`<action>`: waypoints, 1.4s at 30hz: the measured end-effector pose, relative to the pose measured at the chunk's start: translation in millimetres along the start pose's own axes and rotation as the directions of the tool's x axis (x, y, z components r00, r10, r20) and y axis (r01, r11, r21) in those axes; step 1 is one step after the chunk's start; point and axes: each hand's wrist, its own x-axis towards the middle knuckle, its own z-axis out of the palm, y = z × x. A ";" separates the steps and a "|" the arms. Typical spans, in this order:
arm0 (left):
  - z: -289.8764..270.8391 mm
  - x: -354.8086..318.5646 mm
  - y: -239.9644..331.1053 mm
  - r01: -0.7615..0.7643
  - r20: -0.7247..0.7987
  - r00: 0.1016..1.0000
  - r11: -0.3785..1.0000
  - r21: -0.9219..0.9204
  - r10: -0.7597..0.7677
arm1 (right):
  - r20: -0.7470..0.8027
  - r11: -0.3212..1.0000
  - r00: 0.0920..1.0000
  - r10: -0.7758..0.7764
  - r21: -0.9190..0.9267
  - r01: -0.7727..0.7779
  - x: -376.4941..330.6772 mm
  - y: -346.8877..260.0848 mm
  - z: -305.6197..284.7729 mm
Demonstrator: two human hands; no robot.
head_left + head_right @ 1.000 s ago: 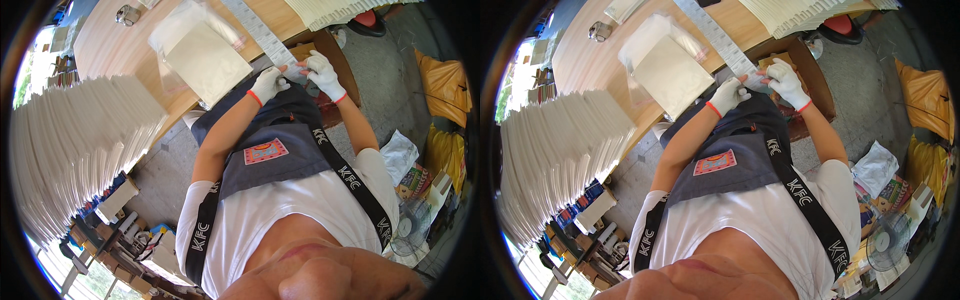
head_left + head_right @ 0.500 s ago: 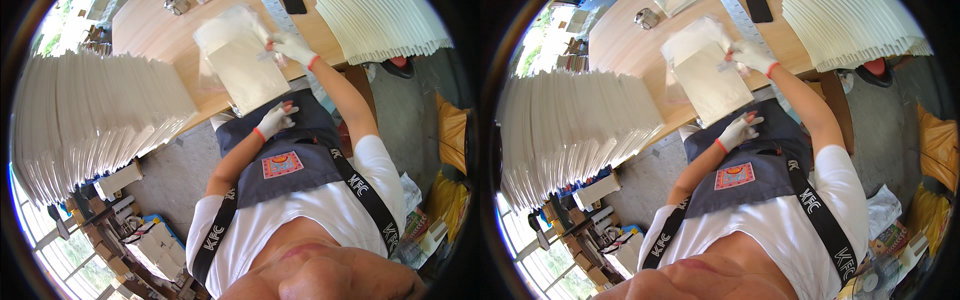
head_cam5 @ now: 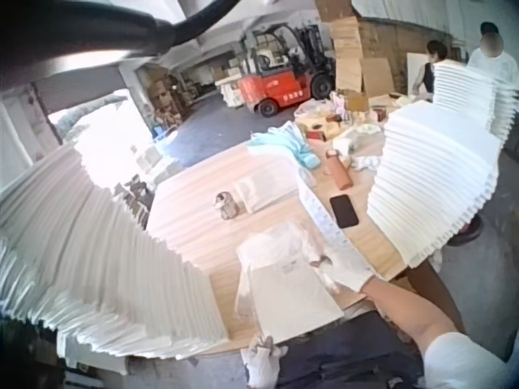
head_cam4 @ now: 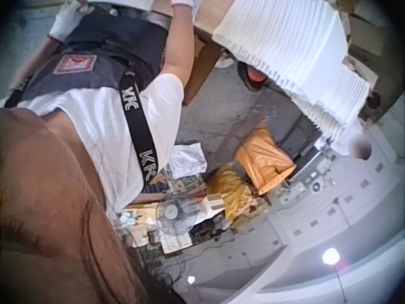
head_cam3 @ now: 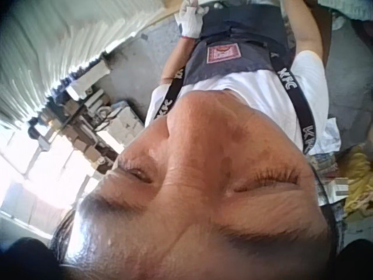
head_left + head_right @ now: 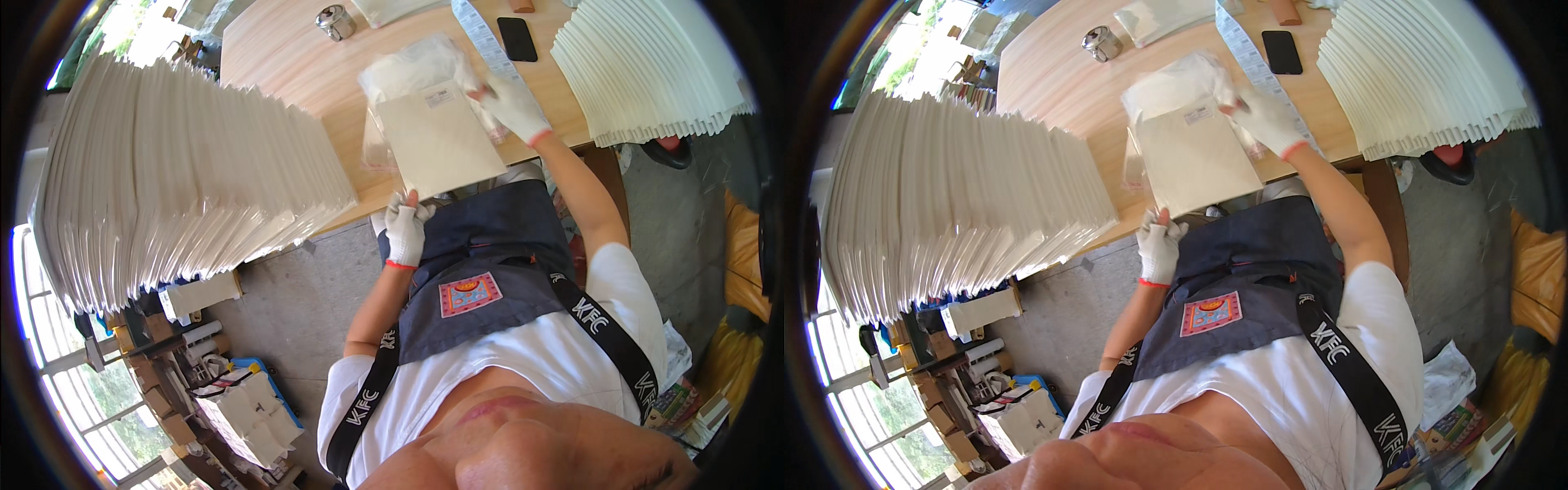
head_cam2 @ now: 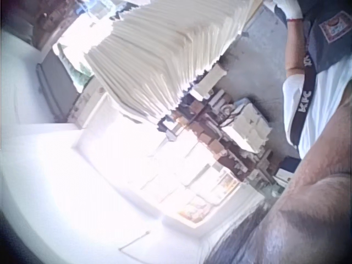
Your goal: The person places individual paper boards into plastic sleeves, peels the adhesive backing, and seals the bags before stacking them.
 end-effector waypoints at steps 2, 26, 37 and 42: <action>38.6 -4.2 36.5 -0.056 0.007 0.998 0.995 0.086 0.056 | 0.340 0.972 0.911 0.234 -0.084 -0.219 -34.7 9.5 -14.7; 34.6 -161.3 500.0 -0.095 0.288 0.500 -0.279 0.956 0.817 | 0.232 0.696 0.694 -0.682 0.499 0.517 4.1 -458.5 -101.4; -198.8 -49.8 225.9 -0.717 -0.381 0.350 0.507 0.479 0.855 | -0.421 0.513 0.689 -0.590 0.464 0.722 -94.5 -173.3 -154.7; -251.7 -39.4 -10.3 -0.092 -0.564 0.617 0.762 0.641 0.549 | -0.829 0.911 0.534 -0.166 0.079 0.405 -138.8 -43.5 -270.1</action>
